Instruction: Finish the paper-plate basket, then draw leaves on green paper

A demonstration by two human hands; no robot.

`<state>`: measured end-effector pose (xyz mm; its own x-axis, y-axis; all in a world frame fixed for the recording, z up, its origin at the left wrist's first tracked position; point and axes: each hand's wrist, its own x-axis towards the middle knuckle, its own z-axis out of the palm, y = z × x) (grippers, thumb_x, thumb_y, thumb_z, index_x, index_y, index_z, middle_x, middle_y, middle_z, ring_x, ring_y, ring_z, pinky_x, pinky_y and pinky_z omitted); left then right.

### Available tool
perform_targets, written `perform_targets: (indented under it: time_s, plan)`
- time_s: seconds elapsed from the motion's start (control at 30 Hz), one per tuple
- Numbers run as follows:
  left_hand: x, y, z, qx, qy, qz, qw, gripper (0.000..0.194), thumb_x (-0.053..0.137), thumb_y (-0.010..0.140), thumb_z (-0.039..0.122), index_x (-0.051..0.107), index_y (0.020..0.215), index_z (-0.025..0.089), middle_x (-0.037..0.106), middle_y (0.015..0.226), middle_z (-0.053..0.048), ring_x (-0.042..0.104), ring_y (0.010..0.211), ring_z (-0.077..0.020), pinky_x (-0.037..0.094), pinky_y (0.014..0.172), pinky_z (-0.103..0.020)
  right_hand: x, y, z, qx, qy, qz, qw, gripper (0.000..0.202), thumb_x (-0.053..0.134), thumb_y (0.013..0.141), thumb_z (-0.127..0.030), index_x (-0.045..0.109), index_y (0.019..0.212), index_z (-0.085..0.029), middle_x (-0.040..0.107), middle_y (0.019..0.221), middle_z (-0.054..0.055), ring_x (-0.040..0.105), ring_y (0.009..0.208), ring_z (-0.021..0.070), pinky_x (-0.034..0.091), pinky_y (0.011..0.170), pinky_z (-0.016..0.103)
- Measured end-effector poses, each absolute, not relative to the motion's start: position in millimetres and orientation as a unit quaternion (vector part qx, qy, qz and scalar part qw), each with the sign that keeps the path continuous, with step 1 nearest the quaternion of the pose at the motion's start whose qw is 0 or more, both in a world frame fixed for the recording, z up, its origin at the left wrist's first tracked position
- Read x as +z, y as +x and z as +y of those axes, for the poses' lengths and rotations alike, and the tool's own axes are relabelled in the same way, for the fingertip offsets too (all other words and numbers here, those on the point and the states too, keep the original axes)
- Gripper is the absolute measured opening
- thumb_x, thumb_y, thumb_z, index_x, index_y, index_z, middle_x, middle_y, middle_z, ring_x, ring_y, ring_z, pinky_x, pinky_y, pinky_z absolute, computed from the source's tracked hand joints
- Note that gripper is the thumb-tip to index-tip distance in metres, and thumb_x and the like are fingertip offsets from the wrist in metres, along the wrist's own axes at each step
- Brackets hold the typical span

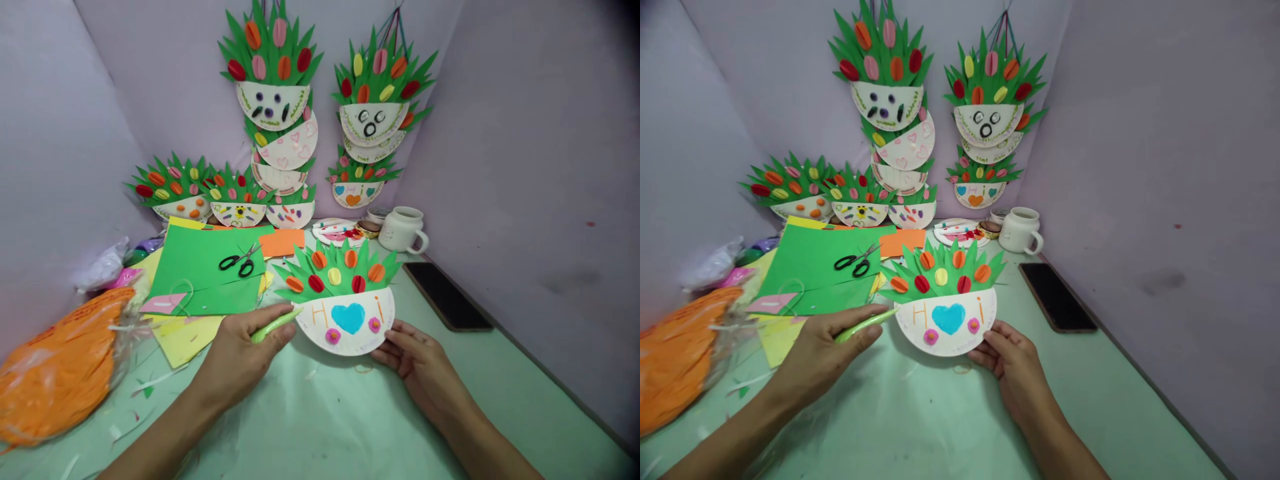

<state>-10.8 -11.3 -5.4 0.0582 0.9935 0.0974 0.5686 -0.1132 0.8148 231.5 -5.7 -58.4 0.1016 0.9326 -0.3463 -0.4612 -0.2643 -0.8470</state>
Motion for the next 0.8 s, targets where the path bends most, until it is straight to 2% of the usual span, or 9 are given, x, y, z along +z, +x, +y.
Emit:
perform_targets:
  time_s: [0.3,0.5,0.63,0.8]
  plan:
    - [-1.1,-15.1,-12.2,0.333,0.673,0.615,0.242,0.026,0.058,0.077,0.038,0.073,0.093,0.024,0.072,0.098,0.000,0.065,0.095,-0.0240,0.051,0.083,-0.030,-63.0,233.8,-5.2,0.606,-0.506,-0.252,0.560,0.022,0.073,0.056,-0.021,0.070,0.075,-0.012,0.070,0.067,0.007,0.064,0.056,0.0158,0.056,0.053,0.025]
    - [-0.8,-17.1,-11.4,0.273,0.713,0.606,0.225,0.026,0.055,0.079,0.035,0.074,0.093,0.023,0.073,0.094,0.000,0.067,0.087,-0.0228,0.050,0.077,-0.028,-64.3,237.6,-1.3,0.571,-0.528,-0.265,0.570,0.027,0.073,0.052,-0.023,0.070,0.077,-0.012,0.068,0.059,0.006,0.061,0.050,0.0158,0.054,0.047,0.026]
    - [-1.5,-15.9,-12.5,0.229,0.733,0.601,0.223,0.028,0.052,0.080,0.034,0.073,0.094,0.023,0.072,0.096,0.000,0.066,0.088,-0.0224,0.048,0.077,-0.029,-63.9,240.1,0.9,0.568,-0.527,-0.270,0.572,0.027,0.074,0.050,-0.024,0.070,0.074,-0.012,0.065,0.053,0.004,0.059,0.046,0.0147,0.053,0.044,0.026]
    - [0.8,-15.7,-14.6,0.199,0.747,0.593,0.228,0.028,0.050,0.081,0.033,0.073,0.094,0.024,0.072,0.095,0.000,0.066,0.086,-0.0217,0.046,0.075,-0.029,-66.2,241.5,0.7,0.567,-0.526,-0.287,0.566,0.029,0.072,0.052,-0.023,0.071,0.078,-0.011,0.068,0.058,0.005,0.060,0.047,0.0164,0.053,0.044,0.028]
